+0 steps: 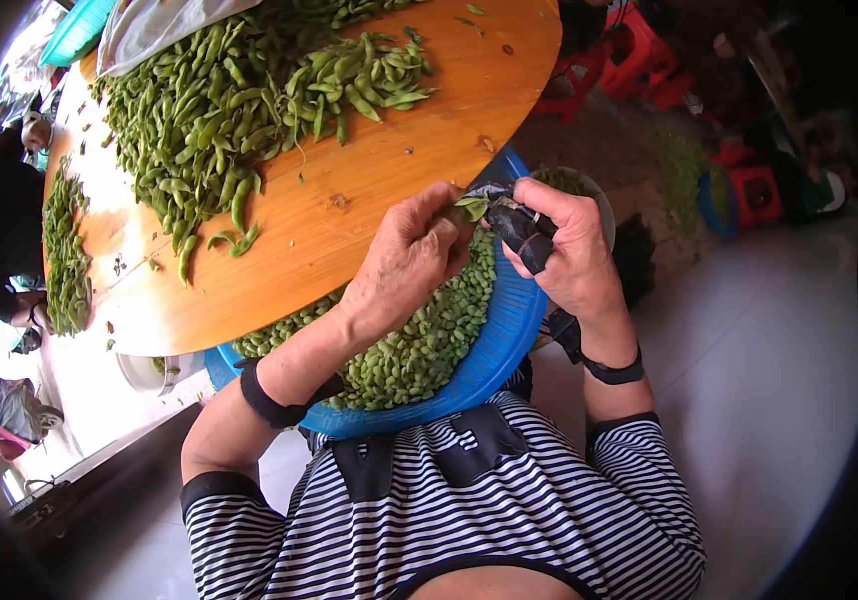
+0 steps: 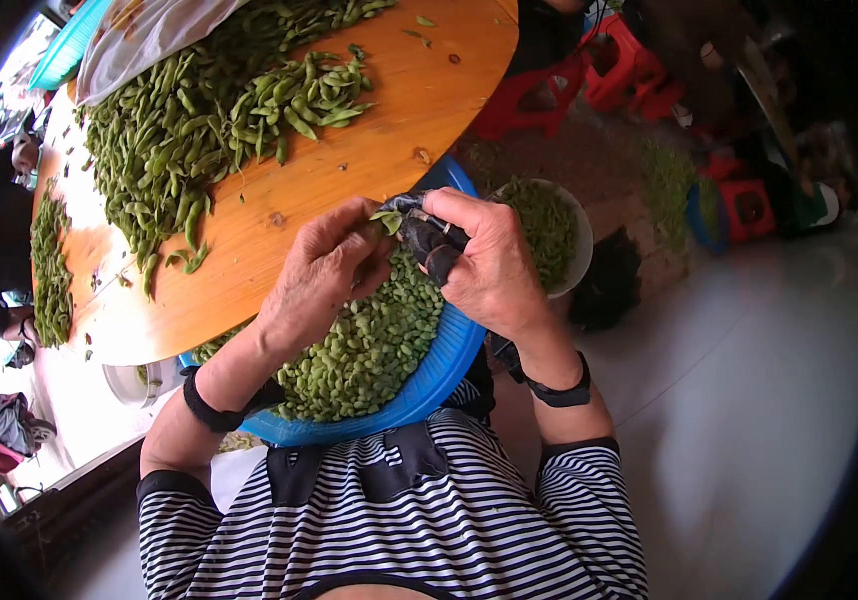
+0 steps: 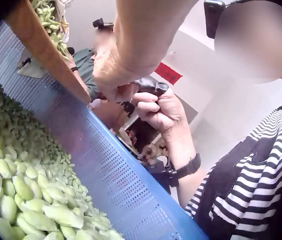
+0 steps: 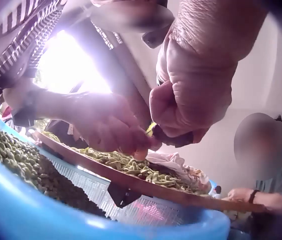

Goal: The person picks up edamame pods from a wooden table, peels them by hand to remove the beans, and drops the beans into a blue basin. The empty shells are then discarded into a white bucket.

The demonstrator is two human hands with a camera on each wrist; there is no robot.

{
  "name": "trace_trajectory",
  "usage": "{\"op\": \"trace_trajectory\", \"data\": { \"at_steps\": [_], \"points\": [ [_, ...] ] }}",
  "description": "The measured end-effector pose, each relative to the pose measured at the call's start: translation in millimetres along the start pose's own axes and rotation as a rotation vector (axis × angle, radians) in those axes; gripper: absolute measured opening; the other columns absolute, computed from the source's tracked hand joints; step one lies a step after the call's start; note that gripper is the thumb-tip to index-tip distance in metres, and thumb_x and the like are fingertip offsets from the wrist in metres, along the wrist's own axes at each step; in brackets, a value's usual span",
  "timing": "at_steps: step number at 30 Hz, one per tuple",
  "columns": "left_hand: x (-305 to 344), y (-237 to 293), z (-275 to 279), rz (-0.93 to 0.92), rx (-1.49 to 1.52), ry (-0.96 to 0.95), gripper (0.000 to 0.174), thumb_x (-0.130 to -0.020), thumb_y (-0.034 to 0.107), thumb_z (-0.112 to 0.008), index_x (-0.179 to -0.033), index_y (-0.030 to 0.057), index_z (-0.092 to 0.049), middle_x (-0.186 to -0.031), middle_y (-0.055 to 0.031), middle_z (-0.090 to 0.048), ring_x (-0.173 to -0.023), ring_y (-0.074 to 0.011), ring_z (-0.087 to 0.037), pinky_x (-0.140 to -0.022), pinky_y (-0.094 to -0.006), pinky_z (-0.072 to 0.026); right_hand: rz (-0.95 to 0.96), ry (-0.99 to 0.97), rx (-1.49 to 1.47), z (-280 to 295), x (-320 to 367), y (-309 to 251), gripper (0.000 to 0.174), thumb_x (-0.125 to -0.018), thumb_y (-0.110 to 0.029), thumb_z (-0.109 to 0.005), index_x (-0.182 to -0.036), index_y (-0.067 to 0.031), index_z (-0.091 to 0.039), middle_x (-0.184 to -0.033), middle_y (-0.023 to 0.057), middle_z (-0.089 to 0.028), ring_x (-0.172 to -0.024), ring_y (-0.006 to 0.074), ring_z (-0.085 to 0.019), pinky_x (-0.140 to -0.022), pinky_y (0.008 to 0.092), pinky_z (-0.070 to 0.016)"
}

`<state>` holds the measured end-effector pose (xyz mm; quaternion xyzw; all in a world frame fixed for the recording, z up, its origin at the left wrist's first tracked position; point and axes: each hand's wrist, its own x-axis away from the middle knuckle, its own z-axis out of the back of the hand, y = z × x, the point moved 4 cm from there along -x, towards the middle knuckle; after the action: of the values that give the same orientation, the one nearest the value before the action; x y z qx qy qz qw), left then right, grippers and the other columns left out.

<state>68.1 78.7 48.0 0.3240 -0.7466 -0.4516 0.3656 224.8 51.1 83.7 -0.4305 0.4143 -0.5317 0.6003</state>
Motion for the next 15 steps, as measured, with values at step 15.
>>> {"op": "trace_trajectory", "data": {
  "at_steps": [15],
  "points": [
    [-29,-69,-13,-0.46,-1.388,-0.184,0.011,-0.072,-0.003,-0.059,-0.076,0.0009,-0.068,-0.104,-0.0155,-0.061,-0.1,-0.0337,-0.058,-0.087,-0.0427,-0.0486,-0.149,0.489,-0.033,96,57,64,0.007,-0.089,-0.001,-0.056,-0.086,0.0009,-0.062,-0.065,-0.0049,-0.051,-0.058,-0.0002,-0.043,-0.048,0.0172,-0.034]
  ]
}}
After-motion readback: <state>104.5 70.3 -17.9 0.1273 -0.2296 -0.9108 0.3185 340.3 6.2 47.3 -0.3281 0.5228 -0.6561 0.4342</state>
